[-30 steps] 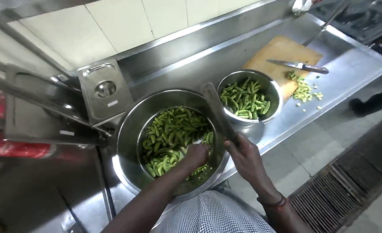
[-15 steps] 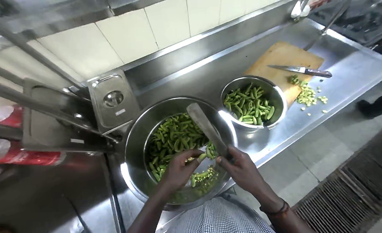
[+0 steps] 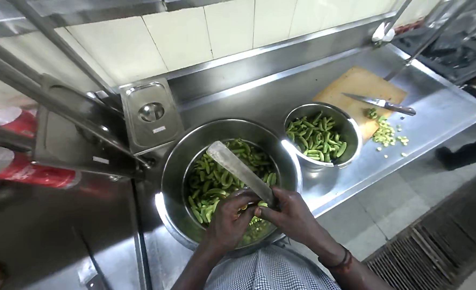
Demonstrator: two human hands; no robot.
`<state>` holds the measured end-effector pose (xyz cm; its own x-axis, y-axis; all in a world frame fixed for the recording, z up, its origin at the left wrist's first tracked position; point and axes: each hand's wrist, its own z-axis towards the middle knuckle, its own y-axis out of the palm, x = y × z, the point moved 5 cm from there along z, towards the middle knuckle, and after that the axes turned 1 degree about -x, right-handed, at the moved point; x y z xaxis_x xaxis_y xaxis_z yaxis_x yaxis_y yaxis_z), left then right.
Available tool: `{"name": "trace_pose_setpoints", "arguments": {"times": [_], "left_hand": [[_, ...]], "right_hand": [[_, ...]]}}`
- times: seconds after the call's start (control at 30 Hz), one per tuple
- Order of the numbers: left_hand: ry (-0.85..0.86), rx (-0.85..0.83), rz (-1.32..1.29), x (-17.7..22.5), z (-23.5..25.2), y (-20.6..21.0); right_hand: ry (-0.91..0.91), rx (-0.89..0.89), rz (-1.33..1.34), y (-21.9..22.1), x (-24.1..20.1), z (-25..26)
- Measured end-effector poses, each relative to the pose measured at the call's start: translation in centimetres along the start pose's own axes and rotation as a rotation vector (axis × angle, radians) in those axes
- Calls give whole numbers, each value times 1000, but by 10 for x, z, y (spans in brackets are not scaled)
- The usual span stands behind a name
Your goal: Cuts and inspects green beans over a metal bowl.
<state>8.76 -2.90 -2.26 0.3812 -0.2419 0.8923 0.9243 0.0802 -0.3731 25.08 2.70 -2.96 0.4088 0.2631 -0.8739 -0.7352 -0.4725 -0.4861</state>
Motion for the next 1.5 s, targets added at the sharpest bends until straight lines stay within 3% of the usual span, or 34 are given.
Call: {"name": "trace_pose_setpoints", "arguments": {"times": [0.23,0.3,0.37,0.5,0.67,0.9,1.1,1.23,1.5], "left_hand": [[15,159,54,2,-6,4],[-71,219,45,0,-6,1],[-234,252,-148,-6,-4,-4],[-571,326,-907,-23,-7,-6],[-765,370,-1140,-28,-13,3],[-798,262,-1211,-22,-17,18],[-796,310,-1217,-20,-17,17],[-725,384,-1094,-20,-16,9],[-428,365,-734,-17,-15,-5]], "right_hand": [[-82,83,-105,10,0,-5],[-102,91,-86,9,-1,-6],[-103,112,-56,4,-1,-6],[-75,134,-95,-3,5,-5],[-47,63,-56,5,0,-5],[-122,109,-35,10,-9,-2],[-169,106,-50,14,-8,-5],[-124,179,-102,6,-5,-4],[22,244,-148,1,-6,-1]]}}
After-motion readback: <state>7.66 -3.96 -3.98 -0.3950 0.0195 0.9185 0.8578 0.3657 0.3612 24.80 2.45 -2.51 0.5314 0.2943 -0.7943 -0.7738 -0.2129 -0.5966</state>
